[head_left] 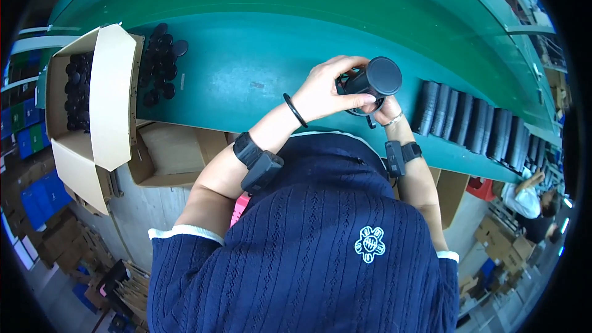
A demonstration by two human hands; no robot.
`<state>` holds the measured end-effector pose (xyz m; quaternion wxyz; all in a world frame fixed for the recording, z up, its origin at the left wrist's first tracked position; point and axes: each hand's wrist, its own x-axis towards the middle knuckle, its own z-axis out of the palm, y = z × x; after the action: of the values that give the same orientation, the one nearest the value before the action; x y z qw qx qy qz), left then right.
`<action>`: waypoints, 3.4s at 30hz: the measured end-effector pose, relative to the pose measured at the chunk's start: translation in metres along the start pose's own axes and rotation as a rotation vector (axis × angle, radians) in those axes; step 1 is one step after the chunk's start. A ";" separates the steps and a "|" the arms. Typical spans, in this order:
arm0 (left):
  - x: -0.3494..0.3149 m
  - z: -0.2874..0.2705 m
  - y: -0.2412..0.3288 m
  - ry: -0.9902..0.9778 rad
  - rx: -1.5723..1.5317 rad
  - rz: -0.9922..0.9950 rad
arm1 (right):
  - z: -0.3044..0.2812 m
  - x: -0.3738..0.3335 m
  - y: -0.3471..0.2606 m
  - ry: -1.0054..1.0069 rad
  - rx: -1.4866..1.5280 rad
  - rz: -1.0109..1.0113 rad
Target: The person assembles microphones by fitting black mesh cylinders into shock mounts and rotating them to secure the fit. After assembling several units, the person places them into a cardboard box and rearranges the microphones inside.
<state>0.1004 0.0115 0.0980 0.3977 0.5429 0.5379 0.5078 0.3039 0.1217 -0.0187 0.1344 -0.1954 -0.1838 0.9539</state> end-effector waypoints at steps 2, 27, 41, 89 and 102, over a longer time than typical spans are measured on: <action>0.002 0.000 0.001 0.002 0.006 -0.013 | -0.006 0.000 0.003 0.041 -0.043 -0.018; 0.006 -0.008 0.009 -0.183 -0.124 0.062 | -0.016 0.016 -0.015 0.060 -0.218 0.093; 0.017 -0.012 -0.001 0.321 -0.057 -0.064 | 0.032 -0.002 -0.002 0.089 -0.453 -0.064; 0.010 -0.019 0.010 0.081 0.042 -0.108 | 0.004 -0.011 -0.001 -0.224 -0.110 0.188; -0.009 0.003 -0.056 0.035 0.230 0.128 | 0.096 0.002 -0.019 0.315 -0.569 -0.298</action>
<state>0.0942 0.0093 0.0418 0.2900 0.6092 0.5636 0.4766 0.2652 0.1110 0.0710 0.2389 -0.3406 -0.4457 0.7926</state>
